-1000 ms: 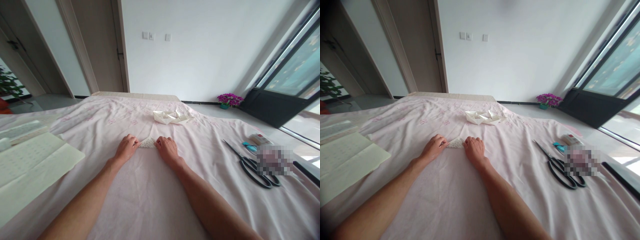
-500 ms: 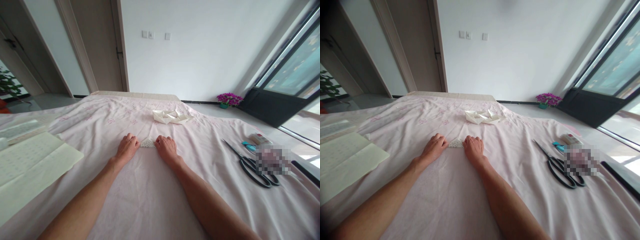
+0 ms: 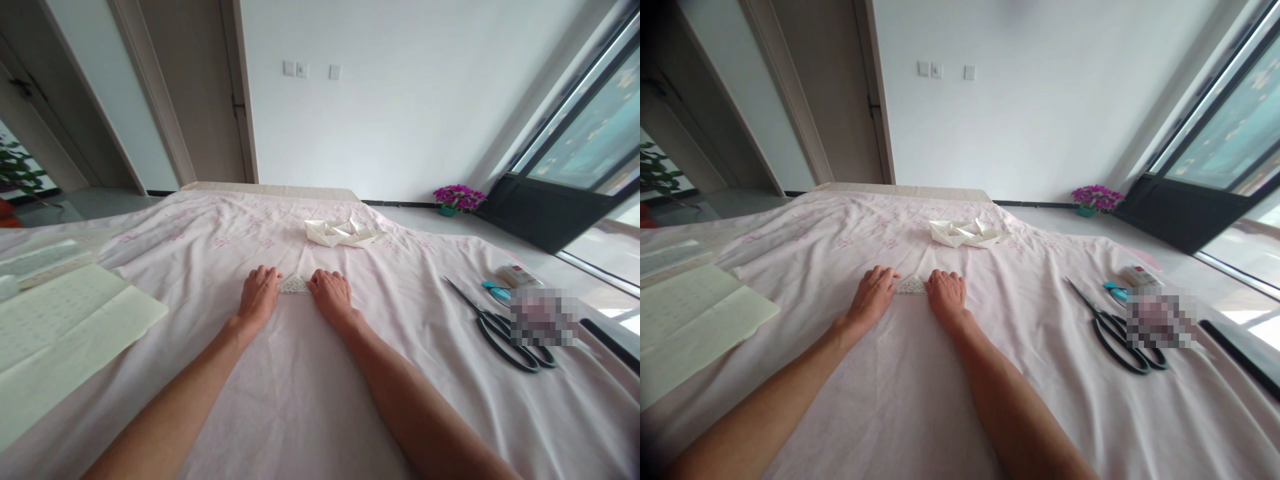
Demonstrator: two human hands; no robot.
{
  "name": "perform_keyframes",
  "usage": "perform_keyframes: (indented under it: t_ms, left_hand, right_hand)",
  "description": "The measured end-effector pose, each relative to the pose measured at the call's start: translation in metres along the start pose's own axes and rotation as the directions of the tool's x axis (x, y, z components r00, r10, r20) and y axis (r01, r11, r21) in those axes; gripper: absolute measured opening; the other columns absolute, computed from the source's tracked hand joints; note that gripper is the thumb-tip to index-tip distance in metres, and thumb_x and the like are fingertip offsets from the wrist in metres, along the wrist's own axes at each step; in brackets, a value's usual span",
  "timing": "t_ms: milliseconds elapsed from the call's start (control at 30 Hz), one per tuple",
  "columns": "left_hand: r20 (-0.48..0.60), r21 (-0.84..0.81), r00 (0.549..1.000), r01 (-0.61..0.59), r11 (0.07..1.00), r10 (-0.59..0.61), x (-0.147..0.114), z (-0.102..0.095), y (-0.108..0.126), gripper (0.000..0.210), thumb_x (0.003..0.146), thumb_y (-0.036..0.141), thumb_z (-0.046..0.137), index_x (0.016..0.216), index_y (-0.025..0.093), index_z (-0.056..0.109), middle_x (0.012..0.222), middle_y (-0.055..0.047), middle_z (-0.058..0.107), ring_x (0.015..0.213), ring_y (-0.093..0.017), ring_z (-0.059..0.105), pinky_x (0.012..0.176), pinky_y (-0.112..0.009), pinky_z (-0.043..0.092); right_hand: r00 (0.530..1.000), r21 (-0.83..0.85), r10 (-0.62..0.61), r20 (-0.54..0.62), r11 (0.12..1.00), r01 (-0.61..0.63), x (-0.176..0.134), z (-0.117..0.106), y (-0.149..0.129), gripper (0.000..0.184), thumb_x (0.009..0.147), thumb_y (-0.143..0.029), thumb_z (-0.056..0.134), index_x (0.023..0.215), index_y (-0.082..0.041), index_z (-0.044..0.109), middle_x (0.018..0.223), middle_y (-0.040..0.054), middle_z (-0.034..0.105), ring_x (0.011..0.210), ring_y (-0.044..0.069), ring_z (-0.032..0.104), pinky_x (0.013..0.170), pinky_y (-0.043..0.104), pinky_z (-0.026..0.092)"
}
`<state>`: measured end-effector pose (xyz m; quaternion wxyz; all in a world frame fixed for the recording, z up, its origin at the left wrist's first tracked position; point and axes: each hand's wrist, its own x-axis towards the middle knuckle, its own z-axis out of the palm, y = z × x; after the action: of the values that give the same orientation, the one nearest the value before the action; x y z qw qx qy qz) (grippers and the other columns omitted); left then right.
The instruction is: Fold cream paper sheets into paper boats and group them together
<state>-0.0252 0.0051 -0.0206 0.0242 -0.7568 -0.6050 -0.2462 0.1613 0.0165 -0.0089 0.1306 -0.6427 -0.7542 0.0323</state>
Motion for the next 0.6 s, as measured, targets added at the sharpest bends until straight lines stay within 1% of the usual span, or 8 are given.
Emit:
perform_keyframes:
  t_ms: [33,100,167,233,333,467,533,600]
  left_hand:
    - [-0.008,-0.006,1.0,-0.03,1.0,0.03,0.0,-0.001,0.002,0.028,0.085,0.011,0.047,0.109,0.021,0.059,0.108,-0.01,0.057,0.101,-0.024,0.052,0.09,-0.039,0.042]
    - [0.0,-0.054,0.99,-0.137,0.989,0.138,0.0,-0.002,0.004,0.038,0.086,0.006,0.041,0.114,0.023,0.059,0.114,-0.009,0.058,0.107,-0.024,0.052,0.095,-0.039,0.042]
    - [0.052,-0.152,0.959,-0.268,0.951,0.278,0.001,-0.001,0.004,0.043,0.086,0.004,0.038,0.117,0.025,0.06,0.121,-0.007,0.059,0.114,-0.02,0.052,0.1,-0.036,0.041]
    - [0.125,-0.229,0.919,-0.34,0.912,0.373,0.003,0.001,0.003,0.044,0.087,0.005,0.037,0.119,0.024,0.061,0.126,-0.005,0.06,0.118,-0.018,0.052,0.104,-0.033,0.04]
    - [0.186,-0.226,0.893,-0.367,0.902,0.41,0.003,0.004,0.0,0.046,0.088,0.006,0.034,0.124,0.021,0.058,0.133,-0.005,0.058,0.123,-0.015,0.051,0.107,-0.032,0.039]
    - [0.183,-0.131,0.873,-0.435,0.891,0.453,-0.006,0.005,-0.001,0.048,0.088,0.009,0.034,0.133,0.016,0.05,0.14,-0.008,0.051,0.132,-0.017,0.043,0.113,-0.035,0.03]
    - [0.195,-0.073,0.873,-0.442,0.894,0.447,-0.012,0.004,0.001,0.046,0.091,0.017,0.036,0.136,0.015,0.046,0.143,-0.01,0.047,0.135,-0.02,0.039,0.115,-0.04,0.025]
    - [0.213,-0.036,0.883,-0.42,0.907,0.417,-0.016,0.002,0.003,0.047,0.094,0.027,0.036,0.139,0.016,0.042,0.146,-0.01,0.043,0.137,-0.022,0.035,0.115,-0.043,0.023]
  right_hand:
    - [1.0,0.002,0.004,-0.002,1.0,-0.004,0.0,0.0,0.0,0.023,0.094,-0.041,0.044,0.094,-0.023,0.058,0.098,0.0049,0.066,0.094,0.021,0.051,0.077,0.032,0.029]
    - [1.0,0.005,0.008,-0.009,1.0,-0.008,0.0,0.001,0.0,0.024,0.094,-0.042,0.044,0.094,-0.023,0.058,0.099,0.0052,0.065,0.094,0.022,0.051,0.078,0.032,0.029]
    - [1.0,0.005,0.008,-0.02,1.0,-0.008,0.0,0.003,0.001,0.024,0.094,-0.042,0.044,0.095,-0.023,0.057,0.099,0.0051,0.065,0.094,0.022,0.051,0.078,0.032,0.029]
    - [0.999,0.003,0.006,-0.032,1.0,-0.006,-0.001,0.005,0.002,0.023,0.094,-0.043,0.044,0.095,-0.023,0.056,0.098,0.0045,0.064,0.094,0.022,0.051,0.078,0.033,0.03]
    - [0.999,-0.003,0.007,-0.043,1.0,-0.008,0.0,0.006,0.003,0.023,0.094,-0.043,0.045,0.095,-0.023,0.056,0.098,0.004,0.064,0.093,0.023,0.051,0.078,0.033,0.031]
    - [0.997,-0.035,-0.01,-0.076,0.999,0.007,-0.002,0.005,0.001,0.02,0.094,-0.04,0.047,0.096,-0.022,0.056,0.099,0.0057,0.062,0.095,0.023,0.051,0.079,0.035,0.033]
    - [0.99,-0.057,-0.062,-0.128,0.997,0.055,-0.004,0.004,-0.001,0.016,0.093,-0.034,0.048,0.099,-0.021,0.056,0.101,0.0074,0.062,0.098,0.024,0.05,0.082,0.035,0.035]
    - [0.975,-0.053,-0.16,-0.155,0.987,0.154,-0.007,0.002,-0.005,0.016,0.094,-0.028,0.047,0.103,-0.02,0.057,0.106,0.009,0.061,0.102,0.024,0.05,0.085,0.035,0.036]
